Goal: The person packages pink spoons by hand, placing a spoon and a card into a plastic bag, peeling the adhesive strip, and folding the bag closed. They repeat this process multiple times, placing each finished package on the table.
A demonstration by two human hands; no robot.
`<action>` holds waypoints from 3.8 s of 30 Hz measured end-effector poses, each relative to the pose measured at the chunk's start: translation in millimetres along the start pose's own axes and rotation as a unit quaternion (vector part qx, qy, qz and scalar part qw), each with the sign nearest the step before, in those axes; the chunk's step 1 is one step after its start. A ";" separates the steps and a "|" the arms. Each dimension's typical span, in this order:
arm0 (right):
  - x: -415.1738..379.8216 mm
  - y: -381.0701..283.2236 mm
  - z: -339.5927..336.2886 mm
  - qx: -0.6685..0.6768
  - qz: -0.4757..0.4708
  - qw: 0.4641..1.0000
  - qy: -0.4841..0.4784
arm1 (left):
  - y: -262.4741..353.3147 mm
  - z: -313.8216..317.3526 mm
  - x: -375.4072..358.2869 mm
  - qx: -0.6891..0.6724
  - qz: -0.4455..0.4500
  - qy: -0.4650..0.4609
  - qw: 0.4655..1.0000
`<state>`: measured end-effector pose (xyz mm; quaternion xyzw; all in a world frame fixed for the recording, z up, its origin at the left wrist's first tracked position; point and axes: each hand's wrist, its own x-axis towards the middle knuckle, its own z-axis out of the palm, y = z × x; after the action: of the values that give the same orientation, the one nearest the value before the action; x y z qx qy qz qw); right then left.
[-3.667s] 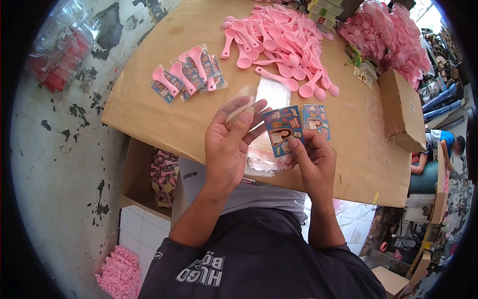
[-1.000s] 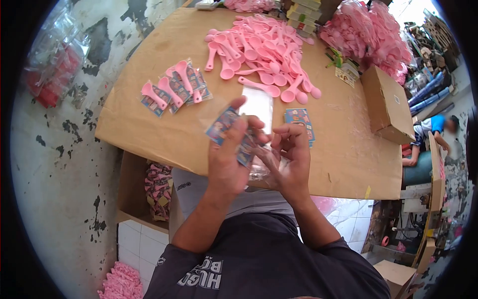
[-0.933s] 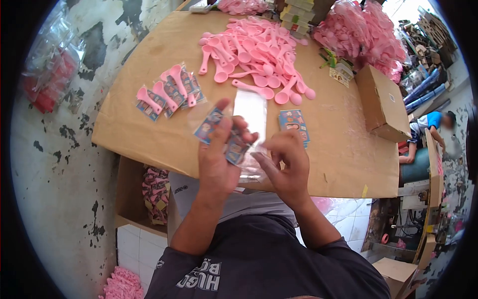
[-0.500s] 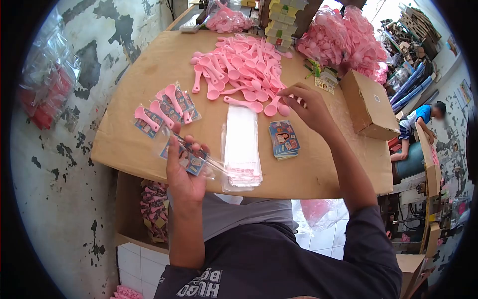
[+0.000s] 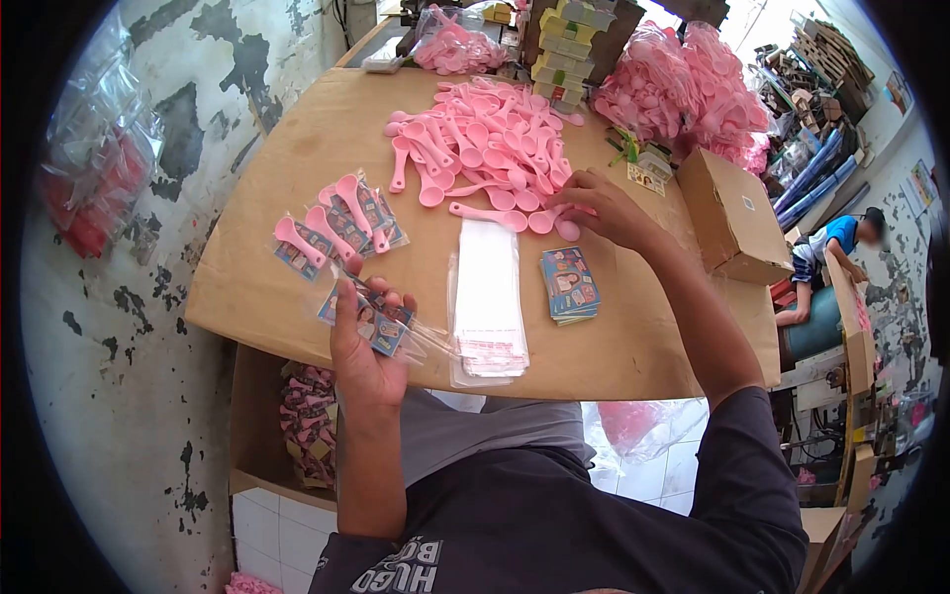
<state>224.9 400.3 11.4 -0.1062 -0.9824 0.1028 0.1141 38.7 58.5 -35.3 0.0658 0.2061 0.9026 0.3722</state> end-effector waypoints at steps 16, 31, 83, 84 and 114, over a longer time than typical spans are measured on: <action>-38.0 -113.7 -12.6 0.319 0.139 0.929 0.126 | 12.8 7.9 16.8 -0.033 0.173 -0.051 0.983; -63.9 -205.5 32.3 0.640 0.162 0.748 0.067 | -34.5 36.8 1.4 0.029 -0.001 -0.126 0.992; -58.2 -192.6 34.2 0.192 0.101 0.896 0.387 | -36.4 62.6 -33.1 0.422 -0.069 -0.135 0.894; -55.9 -191.5 29.7 0.188 0.103 0.896 0.389 | -37.4 59.7 -33.6 0.438 -0.054 -0.153 0.884; -74.6 -164.2 4.2 0.591 0.041 0.686 0.423 | -30.9 54.5 -40.8 0.355 -0.106 -0.144 0.918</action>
<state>264.3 225.3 29.5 -0.0895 -0.5606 0.6108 0.5520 102.6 67.3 2.5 0.3005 0.4635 0.7061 0.4430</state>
